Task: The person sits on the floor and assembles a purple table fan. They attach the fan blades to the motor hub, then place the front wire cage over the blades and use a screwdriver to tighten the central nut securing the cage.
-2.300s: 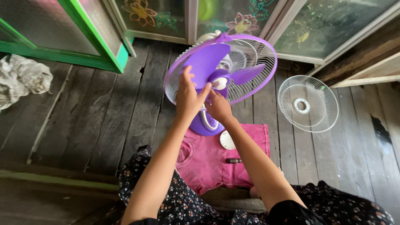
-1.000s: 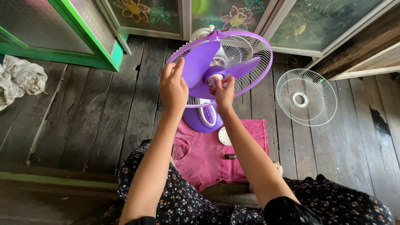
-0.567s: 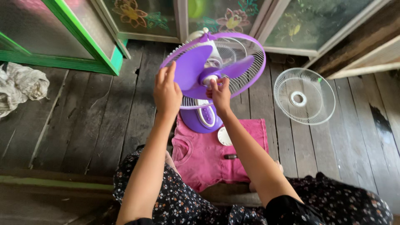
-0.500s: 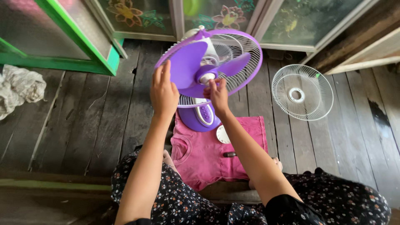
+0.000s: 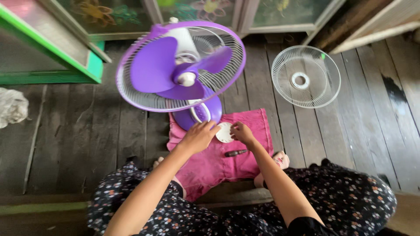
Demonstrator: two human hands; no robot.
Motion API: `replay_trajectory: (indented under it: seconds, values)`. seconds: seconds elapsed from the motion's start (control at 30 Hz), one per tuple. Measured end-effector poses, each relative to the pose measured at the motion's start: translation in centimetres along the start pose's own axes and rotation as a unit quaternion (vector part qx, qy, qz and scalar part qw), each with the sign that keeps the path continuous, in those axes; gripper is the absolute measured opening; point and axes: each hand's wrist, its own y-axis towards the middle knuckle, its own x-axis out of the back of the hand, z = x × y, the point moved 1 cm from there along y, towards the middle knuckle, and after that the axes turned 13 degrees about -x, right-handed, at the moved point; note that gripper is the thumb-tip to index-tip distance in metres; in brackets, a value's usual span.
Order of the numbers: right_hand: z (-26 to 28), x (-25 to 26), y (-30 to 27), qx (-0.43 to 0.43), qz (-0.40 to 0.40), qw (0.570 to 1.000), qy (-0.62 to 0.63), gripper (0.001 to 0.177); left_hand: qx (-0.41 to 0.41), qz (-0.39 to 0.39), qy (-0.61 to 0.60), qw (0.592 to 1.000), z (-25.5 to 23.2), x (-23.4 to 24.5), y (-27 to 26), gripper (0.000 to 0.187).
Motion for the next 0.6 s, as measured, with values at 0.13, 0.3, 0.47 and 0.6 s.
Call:
replay_trajectory:
  seconds: [0.13,0.3,0.47,0.6]
  values:
    - [-6.7,3.8,0.8,-0.066,-0.033,0.997,0.012,0.025,0.068,0.12,-0.033,0.99,0.4,-7.5,0.0,0.027]
    - [-10.9,5.6,2.0,-0.111,-0.058,0.99,0.066,0.025,0.155,0.126,-0.104,0.974,0.4,-14.6,0.6,0.025]
    - [-13.0,7.8,3.5,-0.171,-0.077,0.974,0.124,0.023,0.214,0.152,-0.158,0.952,0.0,-19.3,0.5,0.024]
    - [-13.6,11.0,5.5,-0.104,-0.058,0.95,0.288,0.014,0.261,0.197,-0.163,0.931,-0.1,-21.5,-0.2,0.023]
